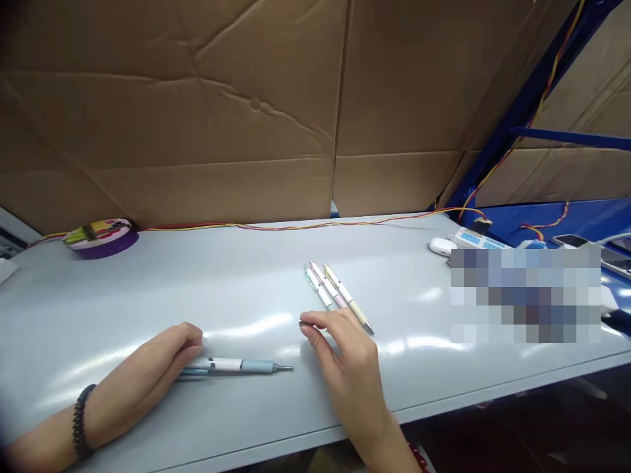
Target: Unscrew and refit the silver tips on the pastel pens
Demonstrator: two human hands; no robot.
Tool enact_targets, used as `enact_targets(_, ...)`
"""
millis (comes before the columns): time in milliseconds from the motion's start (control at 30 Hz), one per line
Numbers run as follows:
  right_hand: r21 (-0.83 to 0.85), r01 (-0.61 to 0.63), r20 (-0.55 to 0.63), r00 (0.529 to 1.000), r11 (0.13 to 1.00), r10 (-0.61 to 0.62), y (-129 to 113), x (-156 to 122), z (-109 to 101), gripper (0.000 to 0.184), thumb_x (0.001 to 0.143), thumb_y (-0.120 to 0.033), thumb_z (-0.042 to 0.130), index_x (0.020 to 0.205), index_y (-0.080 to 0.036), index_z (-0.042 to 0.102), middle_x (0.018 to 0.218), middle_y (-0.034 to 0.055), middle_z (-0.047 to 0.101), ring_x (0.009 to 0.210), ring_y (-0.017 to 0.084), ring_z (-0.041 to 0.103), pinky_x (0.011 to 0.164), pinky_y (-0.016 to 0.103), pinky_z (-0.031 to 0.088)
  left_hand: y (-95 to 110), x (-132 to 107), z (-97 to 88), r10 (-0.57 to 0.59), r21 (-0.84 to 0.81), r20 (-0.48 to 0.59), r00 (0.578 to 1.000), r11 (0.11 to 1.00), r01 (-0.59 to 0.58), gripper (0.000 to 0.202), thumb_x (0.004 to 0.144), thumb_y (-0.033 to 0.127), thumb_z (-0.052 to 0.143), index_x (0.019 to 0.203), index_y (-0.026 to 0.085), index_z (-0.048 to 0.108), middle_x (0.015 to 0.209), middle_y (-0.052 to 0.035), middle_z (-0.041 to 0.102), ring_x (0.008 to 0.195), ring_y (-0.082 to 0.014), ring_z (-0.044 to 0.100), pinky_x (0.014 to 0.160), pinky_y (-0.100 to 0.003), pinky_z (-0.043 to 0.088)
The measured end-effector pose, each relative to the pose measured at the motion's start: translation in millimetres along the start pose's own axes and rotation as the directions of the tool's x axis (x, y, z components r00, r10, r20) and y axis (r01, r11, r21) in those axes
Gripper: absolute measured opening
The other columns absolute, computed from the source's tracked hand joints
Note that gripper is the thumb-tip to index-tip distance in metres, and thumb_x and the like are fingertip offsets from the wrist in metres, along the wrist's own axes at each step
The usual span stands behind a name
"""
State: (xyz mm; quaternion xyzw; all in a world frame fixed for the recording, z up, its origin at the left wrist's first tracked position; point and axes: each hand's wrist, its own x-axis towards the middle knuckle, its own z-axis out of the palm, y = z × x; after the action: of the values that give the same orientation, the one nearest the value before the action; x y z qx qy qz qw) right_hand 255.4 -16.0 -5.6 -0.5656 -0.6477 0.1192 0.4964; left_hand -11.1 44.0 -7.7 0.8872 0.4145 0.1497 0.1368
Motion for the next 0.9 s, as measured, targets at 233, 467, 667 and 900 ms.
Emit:
enact_targets(233, -0.001, -0.008, 0.09, 0.996, 1.0, 0.008, -1.4, 0.6, 1.9, 0.013, 0.089, -0.022, 0.05, 0.093, -0.023, 0.061, 0.089, 0.0026, 0.066, 0.084, 0.019, 0.061, 0.071, 0.03, 0.051, 6.6, 0.6, -2.5, 0.1, 0.039, 0.086, 0.991, 0.994, -0.103, 0.031, 0.097, 0.032, 0.025, 0.083, 0.021, 0.05, 0.076, -0.0013, 0.055, 0.065, -0.0176, 0.049, 0.062, -0.029, 0.04)
enact_targets(467, -0.032, -0.136, 0.172, 0.975, 0.99, 0.14, 5.1, -5.9, -6.2, 0.015, 0.087, -0.03, 0.053, 0.096, -0.025, 0.065, 0.093, 0.0033, 0.068, 0.083, 0.019, 0.062, 0.071, 0.03, 0.052, 7.0, 0.1, -5.6, 0.184, 0.03, 0.12, 0.976, 0.982, -0.189, 0.028, 0.089, 0.048, 0.046, 0.092, 0.021, 0.052, 0.095, -0.0055, 0.053, 0.078, -0.0206, 0.05, 0.066, -0.029, 0.041)
enact_targets(667, -0.049, -0.158, 0.433, 0.886, 0.986, 0.164, 7.7, -28.4, -37.4, 0.009, 0.085, -0.029, 0.057, 0.086, -0.027, 0.065, 0.086, 0.0011, 0.066, 0.081, 0.018, 0.063, 0.067, 0.026, 0.052, 6.3, 1.2, -4.5, 0.226, 0.038, 0.157, 0.961, 0.971, -0.235, 0.024, 0.09, 0.043, 0.047, 0.086, 0.02, 0.051, 0.091, -0.0049, 0.052, 0.073, -0.019, 0.048, 0.064, -0.028, 0.039)
enact_targets(900, -0.03, -0.001, 0.585, 0.811, 1.0, 0.018, -4.5, -31.8, -35.9, 0.006, 0.085, -0.023, 0.059, 0.086, -0.026, 0.064, 0.078, 0.0001, 0.065, 0.073, 0.016, 0.061, 0.062, 0.024, 0.051, 4.1, 1.1, -4.6, 0.249, 0.046, 0.161, 0.955, 0.965, -0.259, 0.022, 0.09, 0.041, 0.048, 0.086, 0.02, 0.053, 0.092, -0.0052, 0.053, 0.075, -0.0195, 0.049, 0.066, -0.03, 0.038)
